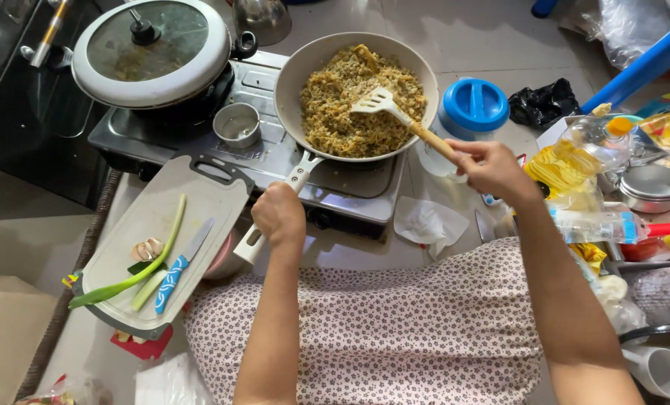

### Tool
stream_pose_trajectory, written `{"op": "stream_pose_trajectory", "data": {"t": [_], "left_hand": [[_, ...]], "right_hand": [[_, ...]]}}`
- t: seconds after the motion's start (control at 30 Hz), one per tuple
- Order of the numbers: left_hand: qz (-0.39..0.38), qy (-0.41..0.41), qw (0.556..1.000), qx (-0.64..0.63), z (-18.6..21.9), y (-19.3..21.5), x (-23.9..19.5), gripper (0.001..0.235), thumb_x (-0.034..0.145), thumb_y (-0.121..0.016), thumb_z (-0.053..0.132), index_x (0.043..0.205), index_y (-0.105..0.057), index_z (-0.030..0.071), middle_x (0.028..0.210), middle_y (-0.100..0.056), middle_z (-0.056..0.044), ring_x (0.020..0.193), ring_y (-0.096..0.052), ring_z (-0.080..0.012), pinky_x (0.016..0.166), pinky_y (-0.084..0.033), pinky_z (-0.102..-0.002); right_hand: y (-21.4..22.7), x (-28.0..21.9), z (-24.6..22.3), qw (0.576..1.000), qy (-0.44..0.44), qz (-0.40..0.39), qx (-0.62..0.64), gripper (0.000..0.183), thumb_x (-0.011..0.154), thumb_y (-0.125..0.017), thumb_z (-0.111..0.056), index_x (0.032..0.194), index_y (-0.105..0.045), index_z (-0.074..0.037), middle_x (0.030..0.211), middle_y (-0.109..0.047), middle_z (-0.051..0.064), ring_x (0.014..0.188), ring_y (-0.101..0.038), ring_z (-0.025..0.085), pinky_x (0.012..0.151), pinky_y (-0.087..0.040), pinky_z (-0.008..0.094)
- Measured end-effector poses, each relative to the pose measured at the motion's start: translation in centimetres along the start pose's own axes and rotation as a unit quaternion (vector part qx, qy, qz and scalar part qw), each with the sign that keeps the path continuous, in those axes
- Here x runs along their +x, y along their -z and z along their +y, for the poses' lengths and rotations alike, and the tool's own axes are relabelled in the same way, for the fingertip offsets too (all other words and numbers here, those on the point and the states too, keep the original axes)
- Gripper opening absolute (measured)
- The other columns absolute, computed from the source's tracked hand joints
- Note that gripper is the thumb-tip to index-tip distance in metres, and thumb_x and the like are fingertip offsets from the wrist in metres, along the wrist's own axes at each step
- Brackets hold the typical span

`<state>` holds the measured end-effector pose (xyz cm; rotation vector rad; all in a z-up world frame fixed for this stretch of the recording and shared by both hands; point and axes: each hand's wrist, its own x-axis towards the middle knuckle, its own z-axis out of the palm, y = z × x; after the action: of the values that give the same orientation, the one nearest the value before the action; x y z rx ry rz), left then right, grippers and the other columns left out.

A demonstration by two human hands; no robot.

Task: Stirring and mixing a large portion of food in a frying pan using a wooden spatula on a portable stove.

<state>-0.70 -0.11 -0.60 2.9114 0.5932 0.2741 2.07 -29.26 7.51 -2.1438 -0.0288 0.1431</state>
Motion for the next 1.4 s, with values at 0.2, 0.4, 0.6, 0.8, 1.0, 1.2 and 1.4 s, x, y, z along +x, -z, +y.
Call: {"op": "stream_pose_trajectory", "data": {"t": [0.2, 0.4, 0.6, 0.8, 1.0, 1.2, 1.4], "left_hand": [[-0.126, 0.069, 0.988, 0.054, 1.0, 1.9, 0.6, 0.011, 0.083, -0.051, 0.011, 0.082, -0.058, 0.002, 0.061, -0.06, -0.005, 0.052, -0.059, -0.0155, 0.038, -0.045, -0.022], [-0.027, 0.006, 1.0, 0.005, 0.3, 1.0, 0.0, 0.004, 0.067, -0.053, -0.001, 0.07, -0.056, -0.002, 0.056, -0.058, -0.012, 0.056, -0.062, -0.0277, 0.053, -0.05, -0.041], [-0.017, 0.009, 1.0, 0.007, 0.1, 0.6, 0.2, 0.004, 0.068, -0.052, -0.001, 0.069, -0.055, -0.001, 0.055, -0.058, -0.011, 0.055, -0.062, -0.027, 0.053, -0.05, -0.04], [-0.013, 0.001, 1.0, 0.009, -0.1, -0.2, 0.6, 0.003, 0.067, -0.053, -0.001, 0.068, -0.055, -0.001, 0.054, -0.058, -0.011, 0.053, -0.061, -0.0266, 0.051, -0.05, -0.039], [-0.009, 0.004, 1.0, 0.006, 0.2, 0.2, 0.2, 0.003, 0.067, -0.053, -0.002, 0.066, -0.055, -0.001, 0.053, -0.057, -0.011, 0.053, -0.061, -0.0269, 0.051, -0.05, -0.04], [-0.01, 0.007, 1.0, 0.011, 0.2, 0.5, 0.3, 0.001, 0.066, -0.055, -0.002, 0.066, -0.056, -0.001, 0.052, -0.057, -0.011, 0.052, -0.061, -0.0264, 0.051, -0.05, -0.039], [-0.018, 0.013, 1.0, 0.001, 0.2, 0.4, 0.5, 0.001, 0.066, -0.055, -0.002, 0.066, -0.056, -0.001, 0.052, -0.057, -0.011, 0.052, -0.061, -0.0265, 0.051, -0.05, -0.039]], "right_hand": [[4.8, -1.5, -5.7, 0.99, -0.058, -0.066, -0.109, 0.034, 0.082, -0.051, -0.01, 0.115, -0.056, -0.015, 0.056, -0.055, 0.011, 0.041, -0.031, 0.014, 0.035, -0.026, 0.026], [0.1, 3.9, -2.7, 0.98, 0.004, -0.107, -0.166, 0.032, 0.076, -0.058, -0.016, 0.107, -0.059, -0.015, 0.057, -0.06, 0.016, 0.047, -0.056, 0.023, 0.048, -0.047, 0.031], [-7.6, 7.4, -2.2, 0.974, 0.028, -0.059, -0.216, 0.027, 0.077, -0.056, -0.025, 0.104, -0.059, -0.028, 0.093, -0.063, 0.0, 0.093, -0.056, 0.025, 0.082, -0.042, 0.035], [-8.4, 6.6, -2.5, 0.983, 0.046, -0.068, -0.165, 0.031, 0.083, -0.05, -0.016, 0.113, -0.055, -0.013, 0.088, -0.063, 0.011, 0.079, -0.06, 0.029, 0.064, -0.049, 0.034], [-2.9, 3.8, -4.5, 0.986, -0.006, -0.085, -0.143, 0.033, 0.078, -0.054, -0.022, 0.11, -0.056, -0.025, 0.057, -0.06, 0.012, 0.053, -0.058, 0.023, 0.051, -0.048, 0.032], [-4.4, 4.7, -6.3, 0.99, 0.06, 0.008, -0.126, 0.032, 0.08, -0.049, -0.014, 0.111, -0.055, -0.024, 0.096, -0.06, 0.013, 0.084, -0.057, 0.029, 0.069, -0.047, 0.036], [-9.2, 8.6, -2.8, 0.993, 0.049, -0.076, -0.078, 0.034, 0.08, -0.041, -0.003, 0.111, -0.054, -0.008, 0.112, -0.053, 0.009, 0.042, -0.055, 0.019, 0.035, -0.042, 0.026]]}}
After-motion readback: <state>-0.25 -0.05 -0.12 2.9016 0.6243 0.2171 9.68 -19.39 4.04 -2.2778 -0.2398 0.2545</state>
